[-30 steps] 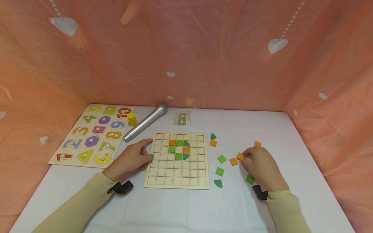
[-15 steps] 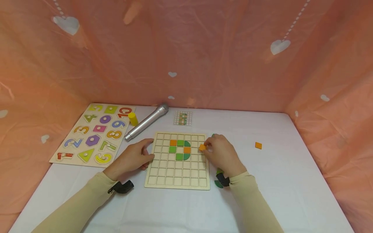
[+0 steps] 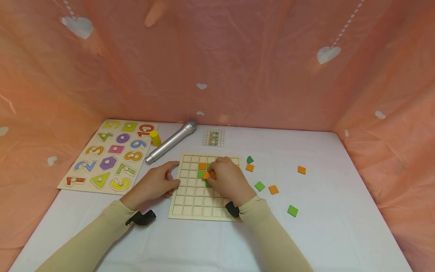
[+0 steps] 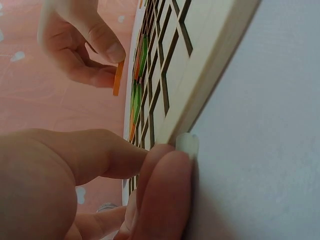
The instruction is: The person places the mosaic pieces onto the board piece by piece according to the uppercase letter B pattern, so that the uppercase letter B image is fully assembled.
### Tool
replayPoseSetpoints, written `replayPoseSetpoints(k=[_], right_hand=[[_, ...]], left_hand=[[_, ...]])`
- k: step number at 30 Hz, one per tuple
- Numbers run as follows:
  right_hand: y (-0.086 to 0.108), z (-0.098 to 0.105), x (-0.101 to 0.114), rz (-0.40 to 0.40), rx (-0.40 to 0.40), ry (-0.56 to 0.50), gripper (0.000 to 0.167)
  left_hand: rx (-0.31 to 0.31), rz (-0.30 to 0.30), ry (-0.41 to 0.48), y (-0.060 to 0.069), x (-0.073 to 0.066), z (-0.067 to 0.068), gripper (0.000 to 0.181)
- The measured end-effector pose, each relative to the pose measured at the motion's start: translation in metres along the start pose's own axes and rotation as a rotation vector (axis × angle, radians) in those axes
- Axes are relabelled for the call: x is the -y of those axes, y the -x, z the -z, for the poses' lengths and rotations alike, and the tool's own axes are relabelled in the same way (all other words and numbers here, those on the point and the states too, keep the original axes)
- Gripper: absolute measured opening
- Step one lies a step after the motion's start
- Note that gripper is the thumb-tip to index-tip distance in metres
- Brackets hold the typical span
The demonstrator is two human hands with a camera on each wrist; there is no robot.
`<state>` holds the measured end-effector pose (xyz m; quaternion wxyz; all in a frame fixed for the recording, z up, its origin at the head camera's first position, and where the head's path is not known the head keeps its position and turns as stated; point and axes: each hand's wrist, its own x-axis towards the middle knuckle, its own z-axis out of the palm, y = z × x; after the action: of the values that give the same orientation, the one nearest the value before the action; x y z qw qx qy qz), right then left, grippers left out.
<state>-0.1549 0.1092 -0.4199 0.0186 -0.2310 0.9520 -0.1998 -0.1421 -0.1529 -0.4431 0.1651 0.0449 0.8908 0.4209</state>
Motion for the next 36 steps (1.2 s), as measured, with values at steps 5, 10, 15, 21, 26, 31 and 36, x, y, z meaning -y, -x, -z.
replayPoseSetpoints(k=[5, 10, 15, 21, 26, 31, 36], right_hand=[[-0.001, -0.009, 0.007, 0.02, 0.016, 0.021, 0.017], [0.0, -0.013, 0.009, 0.03, 0.02, 0.026, 0.017], [0.002, -0.015, 0.011, 0.048, 0.016, 0.042, 0.017], [0.003, -0.014, 0.013, 0.047, 0.016, 0.048, 0.017], [0.002, -0.015, 0.014, 0.039, 0.026, 0.045, 0.016], [0.002, -0.016, 0.016, 0.033, 0.034, 0.056, 0.017], [0.002, -0.016, 0.015, 0.039, 0.033, 0.06, 0.016]], left_hand=[[0.001, 0.001, -0.006, -0.001, 0.0, 0.0, 0.073], [0.0, 0.015, -0.006, 0.0, 0.0, -0.001, 0.074], [0.003, 0.018, -0.013, 0.0, 0.002, -0.001, 0.074], [-0.003, -0.002, -0.029, -0.003, 0.002, -0.001, 0.074], [-0.004, -0.007, -0.042, -0.003, 0.002, -0.001, 0.074], [-0.005, -0.002, -0.04, -0.003, 0.003, -0.001, 0.074], [-0.003, 0.003, -0.033, -0.003, 0.001, -0.001, 0.075]])
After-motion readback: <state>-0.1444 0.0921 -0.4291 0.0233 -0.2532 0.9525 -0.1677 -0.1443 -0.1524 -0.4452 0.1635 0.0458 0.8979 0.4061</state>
